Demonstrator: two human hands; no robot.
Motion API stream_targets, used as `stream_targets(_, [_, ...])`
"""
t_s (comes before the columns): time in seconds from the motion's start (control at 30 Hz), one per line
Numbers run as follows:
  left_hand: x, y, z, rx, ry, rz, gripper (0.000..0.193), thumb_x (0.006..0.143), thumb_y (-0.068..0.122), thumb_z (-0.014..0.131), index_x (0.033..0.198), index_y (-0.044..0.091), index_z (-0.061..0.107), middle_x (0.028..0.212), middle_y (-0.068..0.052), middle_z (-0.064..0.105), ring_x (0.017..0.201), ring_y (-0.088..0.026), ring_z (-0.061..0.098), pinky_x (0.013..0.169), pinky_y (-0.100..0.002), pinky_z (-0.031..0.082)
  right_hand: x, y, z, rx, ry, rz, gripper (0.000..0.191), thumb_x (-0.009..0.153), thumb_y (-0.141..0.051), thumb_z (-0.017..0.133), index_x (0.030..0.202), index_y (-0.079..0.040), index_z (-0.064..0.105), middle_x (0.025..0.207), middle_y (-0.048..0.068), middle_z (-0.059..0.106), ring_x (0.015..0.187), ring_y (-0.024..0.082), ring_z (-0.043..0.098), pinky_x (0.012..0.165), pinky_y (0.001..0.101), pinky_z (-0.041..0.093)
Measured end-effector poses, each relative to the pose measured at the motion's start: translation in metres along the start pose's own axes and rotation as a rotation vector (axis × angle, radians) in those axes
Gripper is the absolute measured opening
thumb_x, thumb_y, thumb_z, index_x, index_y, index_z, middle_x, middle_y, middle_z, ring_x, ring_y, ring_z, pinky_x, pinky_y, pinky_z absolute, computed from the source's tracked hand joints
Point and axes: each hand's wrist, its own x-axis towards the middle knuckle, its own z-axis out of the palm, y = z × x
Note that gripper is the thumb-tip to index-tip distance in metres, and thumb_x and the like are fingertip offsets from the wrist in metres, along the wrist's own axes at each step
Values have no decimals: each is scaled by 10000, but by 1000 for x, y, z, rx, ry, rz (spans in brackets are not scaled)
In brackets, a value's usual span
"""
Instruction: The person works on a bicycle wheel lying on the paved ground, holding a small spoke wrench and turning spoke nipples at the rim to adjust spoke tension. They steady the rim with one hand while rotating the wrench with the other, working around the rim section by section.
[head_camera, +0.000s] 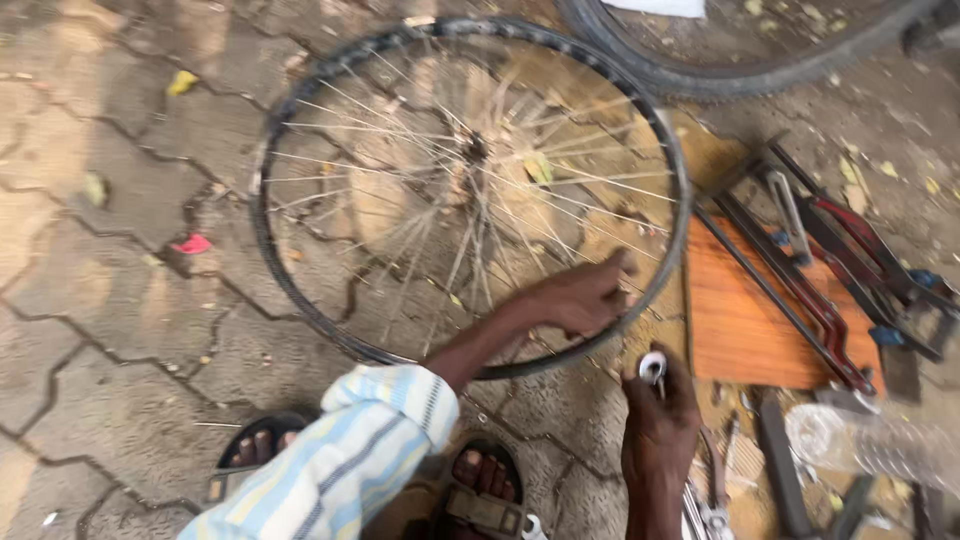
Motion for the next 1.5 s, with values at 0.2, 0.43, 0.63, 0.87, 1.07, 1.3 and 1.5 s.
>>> stream_targets(0.2, [-9, -9, -2, 222, 30, 80, 530, 930, 179, 586, 1403, 24, 402, 799, -155, 659, 580, -256, 606, 543, -449, 497, 5, -47, 12, -150, -65, -251, 542, 871, 97, 708, 1387, -9, 579, 1218, 57, 642, 1088, 131, 622, 948, 263, 533])
stream_targets(0.43, [-26, 11, -4, 345, 20, 36, 606, 904, 203, 656, 1398, 42, 346, 818, -151, 687, 719, -286, 665, 632, -470, 509, 11, -68, 41, -212, -208, -321, 491, 917, 4, 770, 1370, 4, 582, 1117, 75, 691, 1010, 122, 679, 876, 258, 583])
stream_targets(0.63, [-32, 3, 0, 528, 346, 337, 445, 931, 168, 617, 1332, 17, 496, 897, -203, 673, 867, -410, 676, 755, -551, 521, 11, -71, 50, -273, -227, -349, 518, 889, 2, 779, 1366, 3, 579, 1171, 63, 663, 1030, 119, 667, 862, 253, 579])
stream_targets(0.87, [-85, -13, -75, 1170, 1359, -83, 604, 886, 364, 673, 1307, -39, 513, 1252, -237, 589, 1213, -433, 575, 870, -610, 526, 17, -65, 54, -126, -289, -233, 485, 893, 65, 699, 1347, -10, 545, 1248, 89, 665, 1102, 142, 658, 930, 279, 577])
stream_targets(1.07, [-118, -46, -76, 1027, 976, -421, 614, 849, 58, 634, 1420, -57, 438, 1327, -274, 538, 1010, -407, 654, 769, -510, 567, 28, -59, 84, 216, -427, 16, 480, 887, 136, 647, 1328, -17, 537, 1276, 124, 665, 1104, 183, 658, 979, 304, 547])
stream_targets(1.3, [-148, -50, -40, 635, 785, -190, 409, 1039, 34, 459, 1429, -78, 407, 1366, -371, 447, 708, -301, 692, 524, -384, 601, 41, -57, 146, 93, -563, -87, 452, 875, 118, 704, 1274, -13, 536, 1242, 114, 689, 1081, 155, 662, 946, 284, 551])
stream_targets(1.5, [-199, -79, -71, 668, 1532, -168, 443, 845, 176, 699, 1204, -35, 548, 1173, -226, 583, 1062, -392, 584, 879, -550, 480, 43, -65, 190, -79, -692, -105, 485, 874, 55, 740, 1334, -29, 611, 1150, 66, 698, 1043, 142, 668, 924, 277, 555])
